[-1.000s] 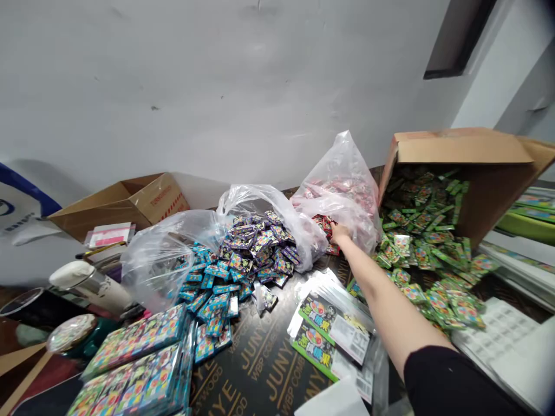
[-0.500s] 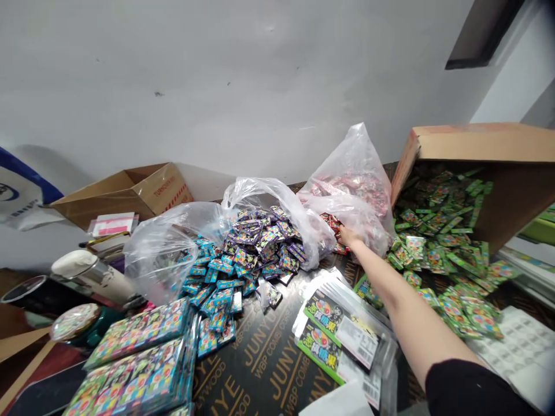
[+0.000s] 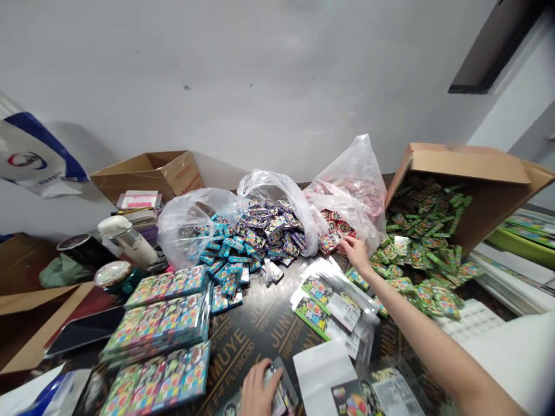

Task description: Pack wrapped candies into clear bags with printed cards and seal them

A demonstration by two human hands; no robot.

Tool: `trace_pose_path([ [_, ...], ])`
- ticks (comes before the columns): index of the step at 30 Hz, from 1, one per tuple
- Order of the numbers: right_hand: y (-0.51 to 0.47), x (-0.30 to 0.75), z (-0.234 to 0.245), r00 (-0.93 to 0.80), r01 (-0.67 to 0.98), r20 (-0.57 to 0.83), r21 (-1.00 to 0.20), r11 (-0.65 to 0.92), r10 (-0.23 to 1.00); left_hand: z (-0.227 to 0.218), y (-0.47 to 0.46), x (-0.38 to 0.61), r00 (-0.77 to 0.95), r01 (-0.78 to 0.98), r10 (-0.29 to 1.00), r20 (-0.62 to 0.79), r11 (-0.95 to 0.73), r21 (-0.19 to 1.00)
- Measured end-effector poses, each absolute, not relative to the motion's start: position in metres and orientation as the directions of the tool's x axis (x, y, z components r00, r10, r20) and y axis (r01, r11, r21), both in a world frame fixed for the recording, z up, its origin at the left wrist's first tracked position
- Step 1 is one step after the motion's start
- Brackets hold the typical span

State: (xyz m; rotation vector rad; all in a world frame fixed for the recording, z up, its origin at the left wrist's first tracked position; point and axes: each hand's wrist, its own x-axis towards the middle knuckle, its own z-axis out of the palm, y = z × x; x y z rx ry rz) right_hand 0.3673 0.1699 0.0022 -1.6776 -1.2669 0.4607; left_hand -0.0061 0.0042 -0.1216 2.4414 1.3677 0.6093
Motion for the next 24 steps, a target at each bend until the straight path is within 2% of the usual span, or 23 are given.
trace_pose_path([
  [2,0.14,0.339,-0.001,0.339,0.411,0.173,-0.911,0.02,0.925,-0.106,0.002,-0.004,0.461,0.717,0.873,0.157,-0.471,0.514],
  [5,0.093,0.291,-0.006,0.177,0.271,0.067,-0.962,0.017,0.982,-0.071,0.001,0.005,0.391,0.619,0.913,0.119,-0.356,0.699],
  [8,0.053,0.249,-0.006,-0.1,0.155,-0.029,-0.988,-0.013,0.995,-0.036,0.004,0.017,0.268,0.337,0.961,0.075,-0.166,0.927],
  [9,0.042,0.237,-0.005,-0.197,0.136,-0.045,-0.991,-0.019,0.979,-0.027,0.005,0.02,0.272,0.209,0.962,0.013,-0.072,0.975],
  [11,0.026,0.22,-0.003,-0.329,0.134,-0.045,-0.991,-0.001,0.943,-0.014,0.005,0.024,0.326,-0.028,0.936,-0.132,0.149,0.988],
  [12,0.02,0.214,-0.002,-0.334,0.146,-0.018,-0.989,0.033,0.942,-0.011,0.004,0.025,0.348,-0.114,0.92,-0.184,0.236,0.965],
  [14,0.01,0.205,-0.003,-0.277,0.188,0.087,-0.972,0.143,0.957,-0.009,-0.001,0.025,0.333,-0.228,0.91,-0.245,0.33,0.916],
  [16,0.001,0.199,-0.004,-0.232,0.277,0.229,-0.916,0.29,0.945,-0.01,-0.006,0.024,0.27,-0.297,0.922,-0.279,0.355,0.886],
  [20,-0.014,0.191,-0.009,-0.292,0.434,0.384,-0.763,0.479,0.876,-0.013,-0.013,0.023,0.257,-0.308,0.922,-0.289,0.361,0.88],
  [22,-0.017,0.19,-0.011,-0.269,0.483,0.414,-0.723,0.494,0.87,-0.017,-0.013,0.019,0.311,-0.198,0.918,-0.247,0.317,0.928],
  [24,-0.019,0.194,-0.015,-0.236,0.544,0.436,-0.681,0.49,0.868,-0.026,-0.014,0.011,0.317,0.026,0.934,-0.164,0.165,0.986],
])
